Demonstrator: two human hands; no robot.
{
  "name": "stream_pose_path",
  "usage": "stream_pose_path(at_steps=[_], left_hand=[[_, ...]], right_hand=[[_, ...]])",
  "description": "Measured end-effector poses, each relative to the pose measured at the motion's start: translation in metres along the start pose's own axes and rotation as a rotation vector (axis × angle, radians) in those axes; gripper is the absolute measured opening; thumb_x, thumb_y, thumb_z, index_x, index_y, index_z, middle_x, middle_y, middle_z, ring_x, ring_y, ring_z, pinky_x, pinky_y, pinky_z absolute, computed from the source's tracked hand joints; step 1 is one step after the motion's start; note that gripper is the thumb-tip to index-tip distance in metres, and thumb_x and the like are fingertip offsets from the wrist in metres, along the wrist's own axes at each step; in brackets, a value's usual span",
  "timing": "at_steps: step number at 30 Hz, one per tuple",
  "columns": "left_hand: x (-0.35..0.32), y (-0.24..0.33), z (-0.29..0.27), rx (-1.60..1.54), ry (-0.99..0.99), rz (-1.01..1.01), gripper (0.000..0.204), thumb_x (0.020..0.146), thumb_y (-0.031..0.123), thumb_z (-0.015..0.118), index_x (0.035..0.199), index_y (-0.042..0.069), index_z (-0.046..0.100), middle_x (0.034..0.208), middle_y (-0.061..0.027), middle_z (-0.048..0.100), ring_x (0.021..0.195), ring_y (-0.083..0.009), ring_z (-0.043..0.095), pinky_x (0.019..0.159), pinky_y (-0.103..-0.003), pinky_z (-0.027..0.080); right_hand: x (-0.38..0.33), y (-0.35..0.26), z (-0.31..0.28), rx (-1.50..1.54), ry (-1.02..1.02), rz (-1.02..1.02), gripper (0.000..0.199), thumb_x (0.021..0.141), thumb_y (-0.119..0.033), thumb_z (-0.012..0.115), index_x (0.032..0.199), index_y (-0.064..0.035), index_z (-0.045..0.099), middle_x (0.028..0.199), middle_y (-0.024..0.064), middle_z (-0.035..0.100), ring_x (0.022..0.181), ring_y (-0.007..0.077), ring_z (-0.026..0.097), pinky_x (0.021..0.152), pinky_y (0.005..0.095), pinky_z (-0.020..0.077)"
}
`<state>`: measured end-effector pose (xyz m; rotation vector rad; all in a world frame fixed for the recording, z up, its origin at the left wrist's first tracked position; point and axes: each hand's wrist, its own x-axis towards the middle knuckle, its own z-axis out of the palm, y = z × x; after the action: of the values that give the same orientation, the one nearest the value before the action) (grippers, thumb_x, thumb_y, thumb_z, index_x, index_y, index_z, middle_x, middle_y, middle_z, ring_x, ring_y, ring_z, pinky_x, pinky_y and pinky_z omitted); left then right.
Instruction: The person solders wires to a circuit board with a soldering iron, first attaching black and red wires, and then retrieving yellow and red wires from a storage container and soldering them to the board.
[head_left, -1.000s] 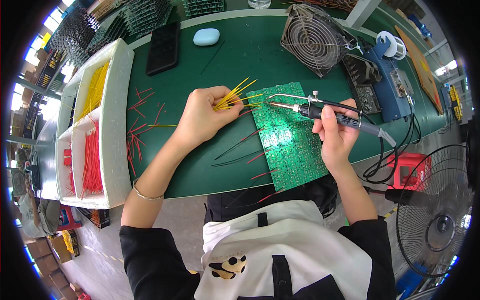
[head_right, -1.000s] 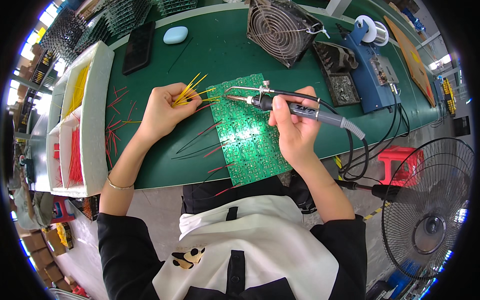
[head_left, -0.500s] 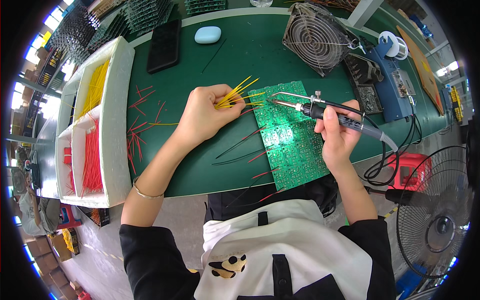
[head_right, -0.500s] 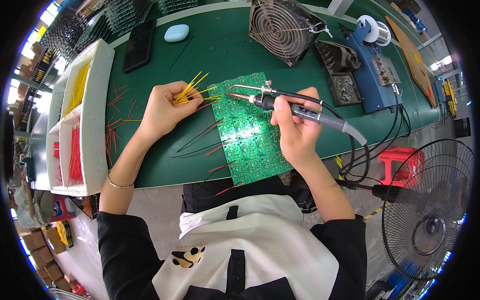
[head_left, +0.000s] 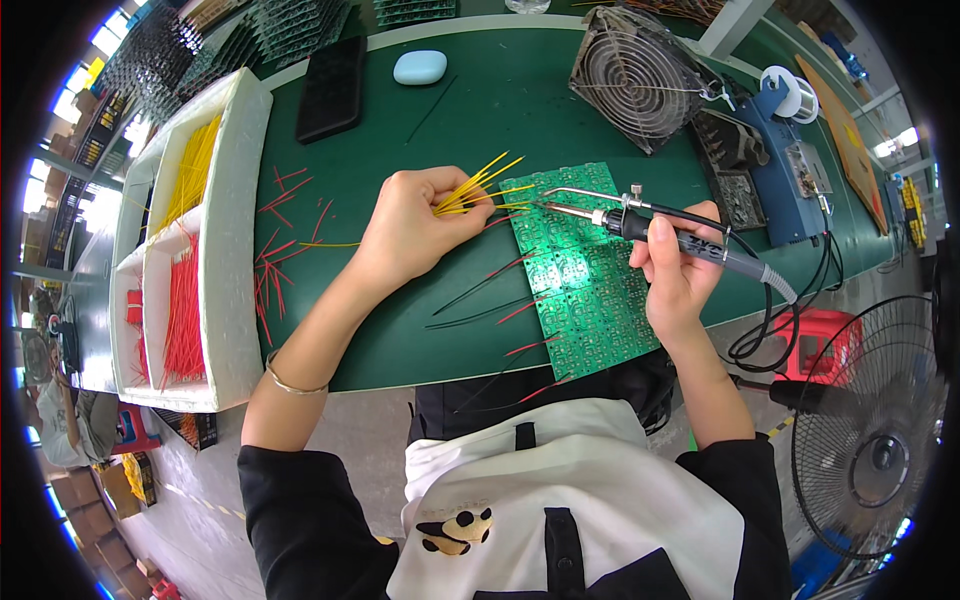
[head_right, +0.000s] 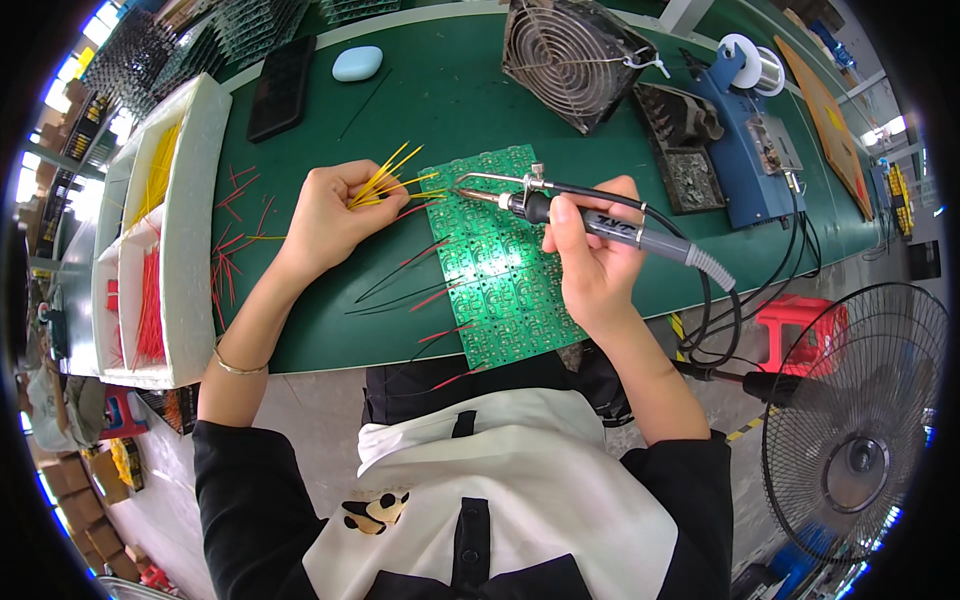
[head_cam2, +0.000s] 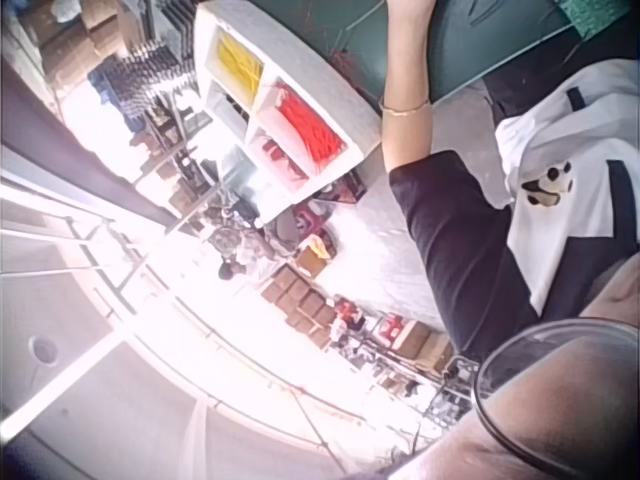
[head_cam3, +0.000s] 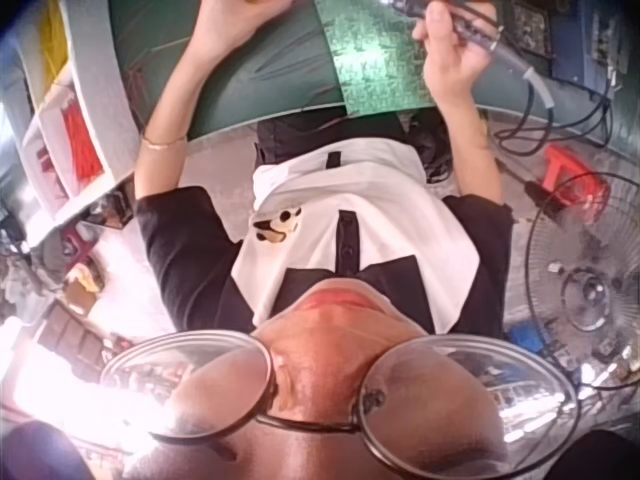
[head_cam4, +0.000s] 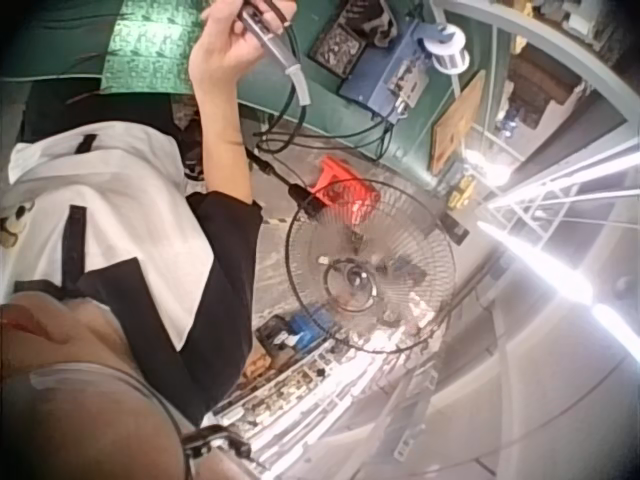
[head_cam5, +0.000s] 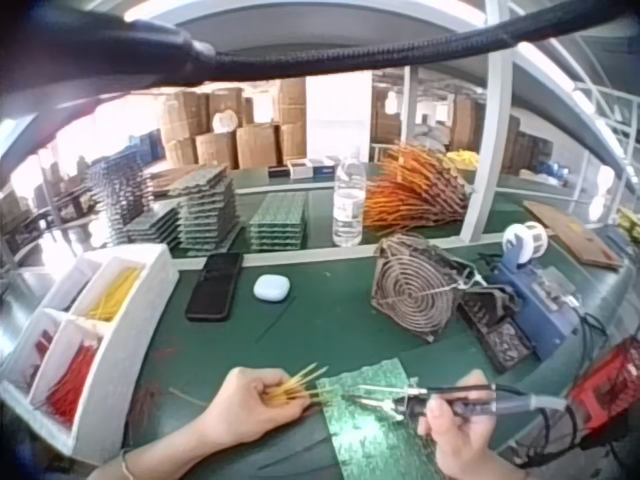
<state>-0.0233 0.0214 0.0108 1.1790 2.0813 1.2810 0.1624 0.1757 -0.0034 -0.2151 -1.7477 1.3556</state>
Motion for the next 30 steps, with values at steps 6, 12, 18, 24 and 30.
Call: stream_pose_path(at_steps=[6,12,18,24,30], left_hand=[[-0.0004,0.0007,-0.0002,0.0,0.006,-0.007,0.013,0.075,0.008,0.065,0.074,-0.003,0.061,0.059,0.0016,0.052,0.056,-0.0014,0.041,0.05,-0.019,0.034],[-0.0008,0.0018,-0.0001,-0.001,0.013,-0.011,0.013,0.075,0.008,0.065,0.073,-0.003,0.061,0.059,0.0022,0.051,0.056,-0.0009,0.039,0.049,-0.019,0.033],[-0.0008,0.0002,-0.0001,-0.018,0.001,-0.026,0.013,0.075,0.008,0.065,0.073,-0.003,0.06,0.059,0.0027,0.05,0.057,-0.0006,0.039,0.049,-0.018,0.033],[0.0003,-0.0014,-0.0007,0.004,-0.002,-0.024,0.013,0.075,0.008,0.064,0.073,-0.003,0.06,0.06,0.0027,0.051,0.057,-0.0005,0.039,0.05,-0.018,0.033],[-0.0002,0.0003,-0.0003,-0.027,-0.001,-0.021,0.012,0.075,0.008,0.065,0.074,-0.003,0.061,0.06,0.0029,0.051,0.057,-0.0004,0.039,0.05,-0.018,0.033]], right_hand=[[0.0004,-0.001,0.001,0.001,-0.007,0.031,0.013,0.089,-0.013,0.052,0.087,-0.0037,0.044,0.066,0.002,0.048,0.049,0.0043,0.047,0.04,0.0159,0.032],[0.0006,-0.0014,-0.0002,-0.008,-0.004,0.014,0.012,0.089,-0.012,0.052,0.088,-0.0035,0.044,0.066,0.0025,0.048,0.049,0.0043,0.046,0.039,0.0162,0.0317],[-0.0003,-0.0002,0.0006,-0.01,0.003,0.012,0.011,0.09,-0.012,0.051,0.087,-0.0035,0.044,0.066,0.0027,0.048,0.048,0.0042,0.045,0.039,0.0161,0.0315],[0.0007,-0.0001,0.0008,-0.009,-0.015,0.019,0.012,0.09,-0.013,0.051,0.086,-0.0038,0.044,0.064,0.0024,0.048,0.048,0.004,0.044,0.039,0.0157,0.0309],[0.0015,-0.0029,0.0019,-0.013,-0.024,0.02,0.014,0.089,-0.015,0.052,0.085,-0.0048,0.043,0.059,0.0024,0.05,0.045,0.0028,0.042,0.039,0.0153,0.0283]])
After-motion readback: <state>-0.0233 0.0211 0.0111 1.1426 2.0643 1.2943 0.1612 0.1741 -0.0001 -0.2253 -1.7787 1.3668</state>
